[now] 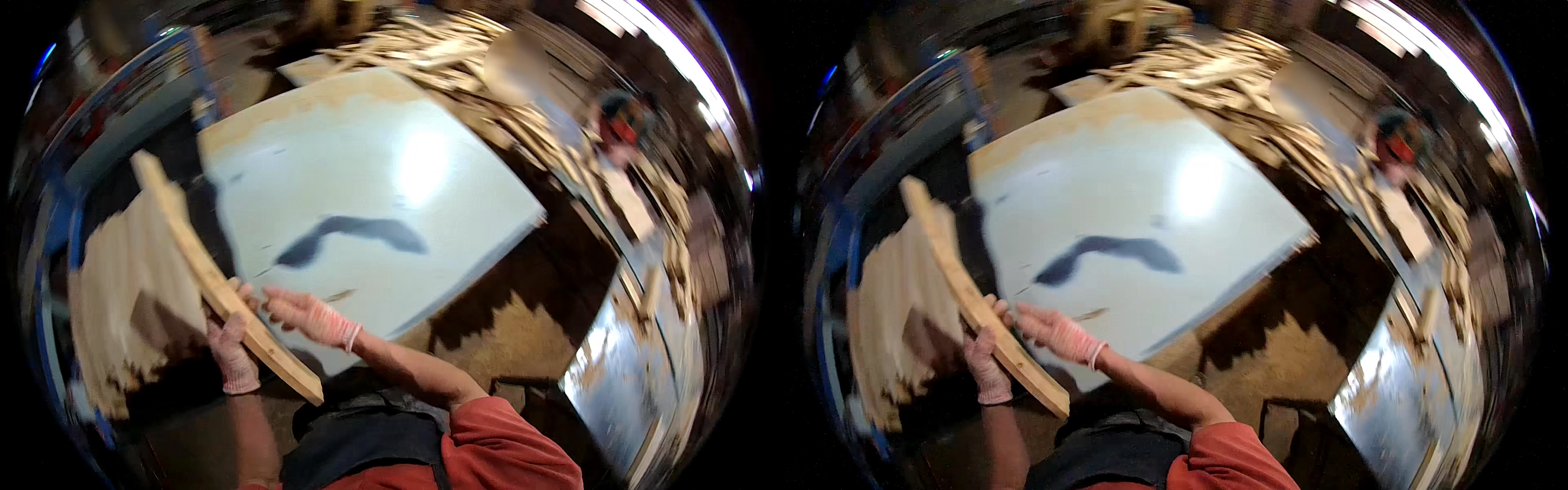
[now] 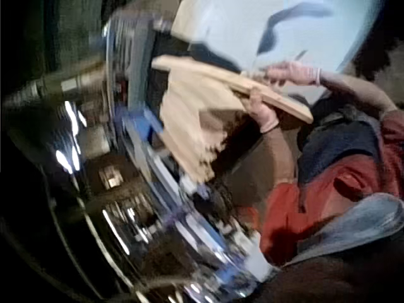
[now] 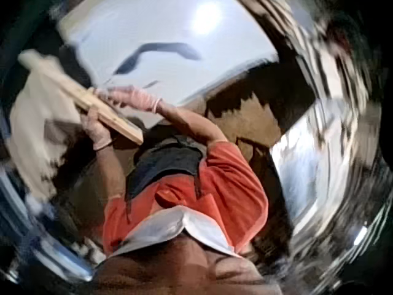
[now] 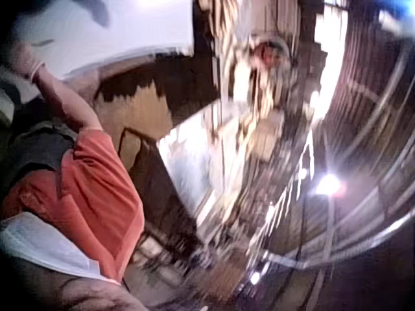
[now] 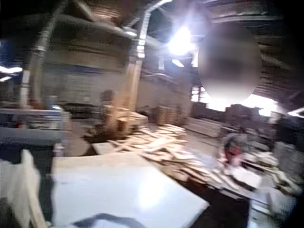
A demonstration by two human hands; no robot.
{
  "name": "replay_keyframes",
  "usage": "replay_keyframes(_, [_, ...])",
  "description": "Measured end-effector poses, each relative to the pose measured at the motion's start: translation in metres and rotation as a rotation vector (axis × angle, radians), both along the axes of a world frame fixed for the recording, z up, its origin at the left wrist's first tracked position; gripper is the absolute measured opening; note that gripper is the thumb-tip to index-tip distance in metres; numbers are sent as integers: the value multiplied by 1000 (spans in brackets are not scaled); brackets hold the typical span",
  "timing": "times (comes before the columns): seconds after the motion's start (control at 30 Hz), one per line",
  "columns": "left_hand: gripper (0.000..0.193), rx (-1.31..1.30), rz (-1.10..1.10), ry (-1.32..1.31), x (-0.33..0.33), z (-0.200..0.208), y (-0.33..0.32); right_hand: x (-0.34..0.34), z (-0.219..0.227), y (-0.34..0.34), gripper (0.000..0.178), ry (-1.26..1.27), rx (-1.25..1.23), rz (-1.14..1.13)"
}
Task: The person stacks wooden planks on a conveyor belt and a metal table in a workshop. They repeatedly pick up planks, arrange them into neat piles, and move them between surfaces. The person also handles a cardboard box and a straw hat.
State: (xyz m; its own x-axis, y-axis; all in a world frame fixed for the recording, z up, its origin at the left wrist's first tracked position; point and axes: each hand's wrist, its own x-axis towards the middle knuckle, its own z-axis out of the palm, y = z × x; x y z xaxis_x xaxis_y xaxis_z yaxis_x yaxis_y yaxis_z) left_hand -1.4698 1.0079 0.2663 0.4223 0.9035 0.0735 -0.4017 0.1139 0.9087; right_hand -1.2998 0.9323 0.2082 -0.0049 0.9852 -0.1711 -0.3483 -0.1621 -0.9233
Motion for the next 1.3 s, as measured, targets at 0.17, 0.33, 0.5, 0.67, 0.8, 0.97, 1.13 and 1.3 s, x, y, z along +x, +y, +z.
replay_keyframes(0.17, [82,156,-141,11,205,-53,-131,133,55,-229,85,-580,-71,-241])
replay_keyframes(0.33, [100,330,-648,75,383,-69,-300,221,-25,-393,72,-833,-282,-820])
replay_keyframes(0.5, [109,20,-1156,180,468,-62,-378,279,-54,-533,58,-560,-487,-1216])
replay_keyframes(0.67, [73,-12,-1145,329,536,-86,-381,345,-109,-631,48,-803,-996,-1036])
replay_keyframes(0.8, [54,68,-983,243,617,-105,-370,437,-163,-674,47,-869,-1061,-946])
replay_keyframes(0.97, [49,634,-696,437,724,-128,-326,589,-200,-658,45,-985,-1019,-769])
replay_keyframes(1.13, [48,853,-582,656,792,-130,-311,707,-235,-577,41,-1003,-793,-592])
replay_keyframes(1.3, [48,952,-549,880,835,-125,-321,770,-280,-455,31,-829,-701,-483])
